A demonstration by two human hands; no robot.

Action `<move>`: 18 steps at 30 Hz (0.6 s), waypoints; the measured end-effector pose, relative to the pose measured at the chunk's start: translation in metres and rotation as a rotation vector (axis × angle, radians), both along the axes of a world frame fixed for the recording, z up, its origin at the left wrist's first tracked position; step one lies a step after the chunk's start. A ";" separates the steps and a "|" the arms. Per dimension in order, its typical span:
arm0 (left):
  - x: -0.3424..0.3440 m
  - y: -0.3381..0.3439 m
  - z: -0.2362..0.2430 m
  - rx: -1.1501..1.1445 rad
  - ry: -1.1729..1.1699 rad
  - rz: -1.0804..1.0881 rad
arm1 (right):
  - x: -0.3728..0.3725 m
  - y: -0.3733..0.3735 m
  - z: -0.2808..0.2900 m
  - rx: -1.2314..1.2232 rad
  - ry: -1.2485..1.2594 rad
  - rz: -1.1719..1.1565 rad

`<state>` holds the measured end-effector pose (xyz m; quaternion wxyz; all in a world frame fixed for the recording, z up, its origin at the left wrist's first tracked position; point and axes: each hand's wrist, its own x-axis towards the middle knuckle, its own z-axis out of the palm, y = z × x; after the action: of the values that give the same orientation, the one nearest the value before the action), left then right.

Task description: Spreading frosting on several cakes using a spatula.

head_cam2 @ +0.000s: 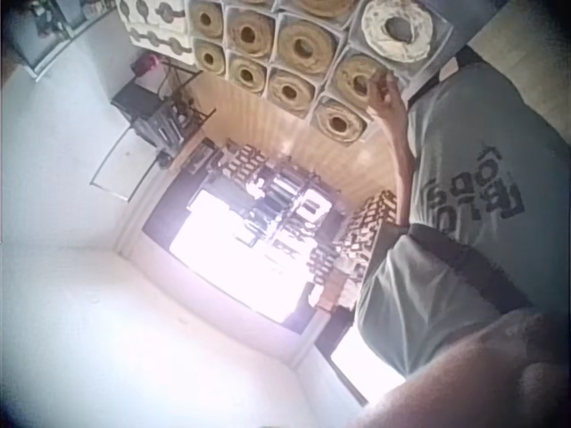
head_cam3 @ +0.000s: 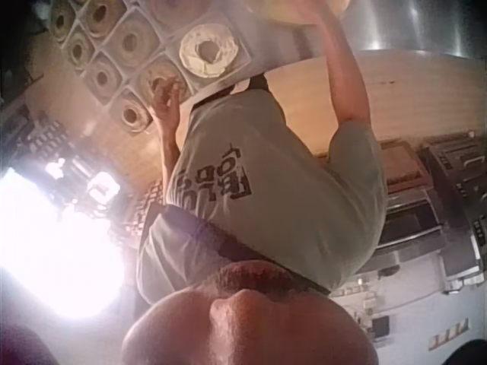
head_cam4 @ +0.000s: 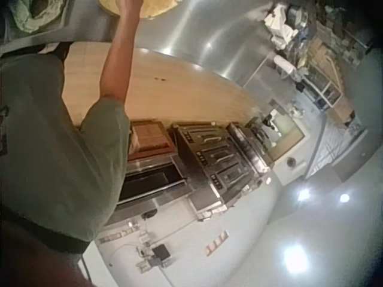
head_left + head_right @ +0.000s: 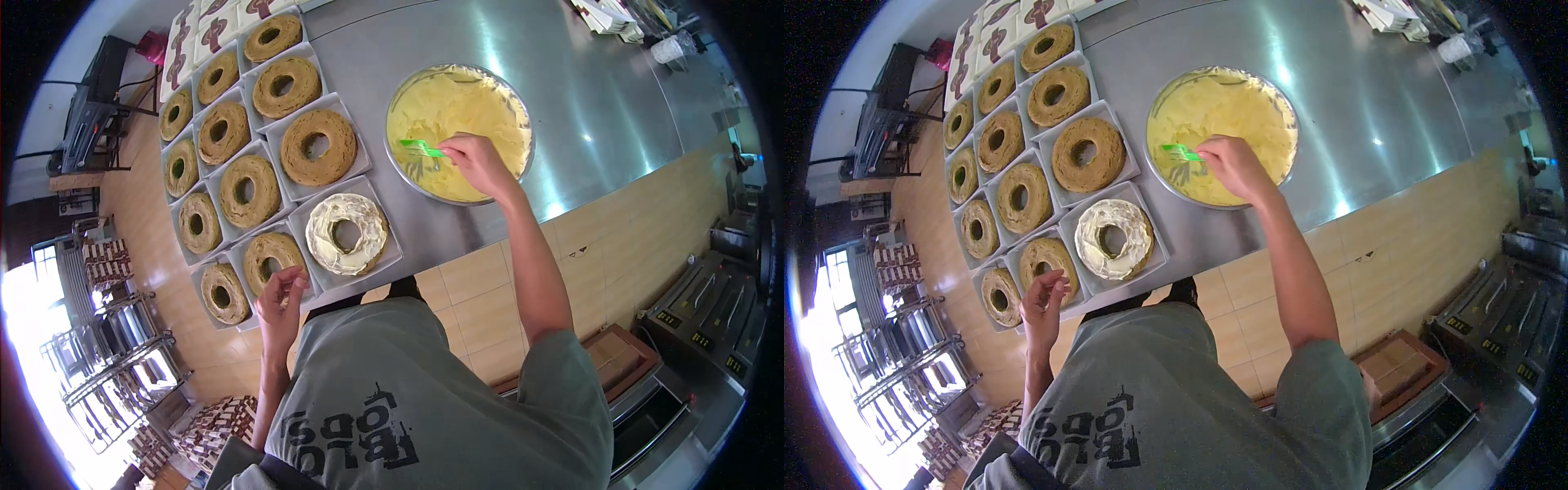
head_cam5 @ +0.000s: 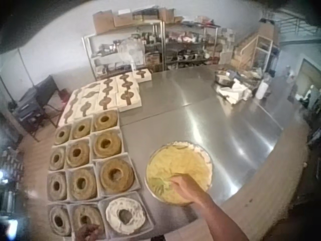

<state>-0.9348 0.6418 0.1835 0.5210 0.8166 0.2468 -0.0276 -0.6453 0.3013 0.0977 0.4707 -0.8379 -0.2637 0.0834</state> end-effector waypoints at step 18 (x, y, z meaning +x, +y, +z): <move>-0.020 0.077 -0.040 -0.171 -0.217 0.126 | -0.183 0.045 0.012 -0.076 0.097 0.179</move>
<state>-0.9552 0.7186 0.1434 0.6131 0.7503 0.2364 0.0724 -0.8286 0.3459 0.1094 0.4417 -0.8231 -0.3109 0.1756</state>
